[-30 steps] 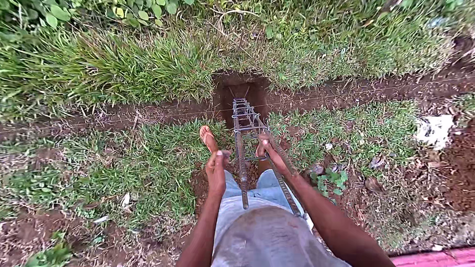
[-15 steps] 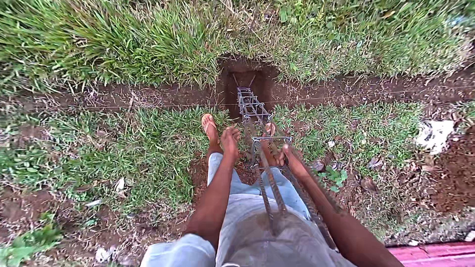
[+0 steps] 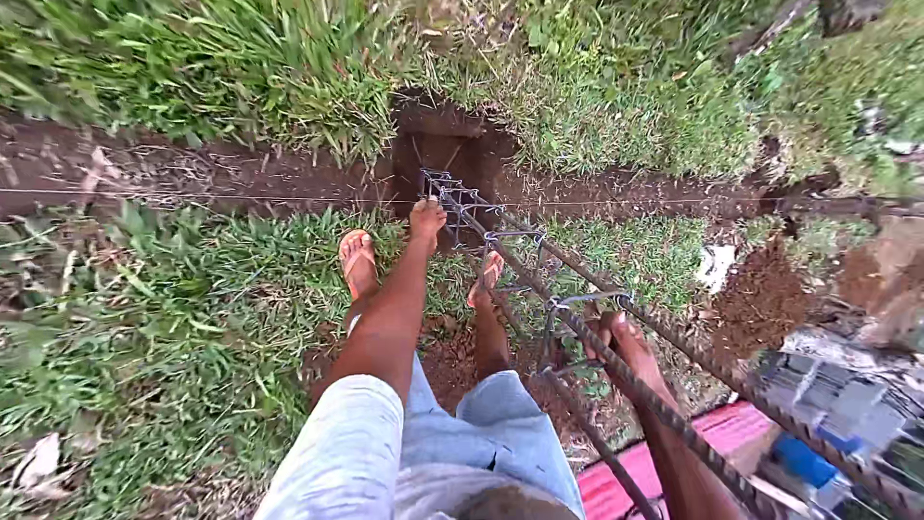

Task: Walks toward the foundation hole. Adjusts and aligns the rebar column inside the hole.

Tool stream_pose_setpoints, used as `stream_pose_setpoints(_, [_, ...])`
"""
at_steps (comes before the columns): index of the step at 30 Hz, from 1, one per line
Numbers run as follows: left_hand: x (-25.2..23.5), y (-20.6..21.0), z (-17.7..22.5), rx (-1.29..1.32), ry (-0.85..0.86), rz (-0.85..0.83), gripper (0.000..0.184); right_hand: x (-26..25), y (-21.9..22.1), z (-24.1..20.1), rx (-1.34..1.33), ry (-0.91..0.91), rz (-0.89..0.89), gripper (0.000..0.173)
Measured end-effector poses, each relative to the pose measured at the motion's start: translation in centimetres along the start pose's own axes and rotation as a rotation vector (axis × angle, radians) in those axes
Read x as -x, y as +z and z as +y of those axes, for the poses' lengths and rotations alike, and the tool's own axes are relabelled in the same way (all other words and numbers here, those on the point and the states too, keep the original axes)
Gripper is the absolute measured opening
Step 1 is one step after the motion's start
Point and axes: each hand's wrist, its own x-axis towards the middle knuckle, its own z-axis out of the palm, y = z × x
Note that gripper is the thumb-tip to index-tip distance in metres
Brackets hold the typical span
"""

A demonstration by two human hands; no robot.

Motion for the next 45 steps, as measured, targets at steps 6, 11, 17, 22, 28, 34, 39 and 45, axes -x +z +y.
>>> stream_pose_setpoints(6, [-3.4, -0.8, -3.4, 0.03, -0.02, 0.035, 0.034, 1.4, -0.4, 1.3, 0.009, 0.003, -0.034, 0.049])
stream_pose_setpoints(11, [-5.9, -0.3, -2.4, 0.132, -0.012, 0.08, 0.029, 2.3, -0.2, 1.9, -0.023, 0.006, -0.046, 0.048])
stream_pose_setpoints(17, [-7.4, 1.9, 2.0, 0.111, 0.036, -0.025, 0.034, 2.0, -0.4, 1.9, -0.055, -0.012, -0.03, 0.046])
stream_pose_setpoints(22, [0.9, -1.4, 1.2, -0.207, -0.065, 0.012, 0.047, -0.4, -0.3, 0.2, -0.031, -0.038, -0.045, 0.05])
stream_pose_setpoints(28, [15.6, -1.6, -0.1, -0.355, 0.002, -0.22, 0.056, -3.9, 0.9, -2.3, -0.109, -0.02, 0.054, 0.052])
stream_pose_setpoints(34, [18.8, 5.0, 3.3, -0.361, 0.182, -0.181, 0.063, -9.7, 0.6, -5.2, -0.117, 0.0, 0.082, 0.06])
stream_pose_setpoints(39, [13.8, 7.7, 5.7, -0.521, 0.282, -0.071, 0.06, -14.5, 1.0, -8.4, -0.174, -0.027, -0.014, 0.057])
stream_pose_setpoints(45, [10.3, 9.3, 7.2, -0.526, 0.216, -0.107, 0.062, -13.7, 1.3, -7.4, -0.186, -0.072, -0.029, 0.058])
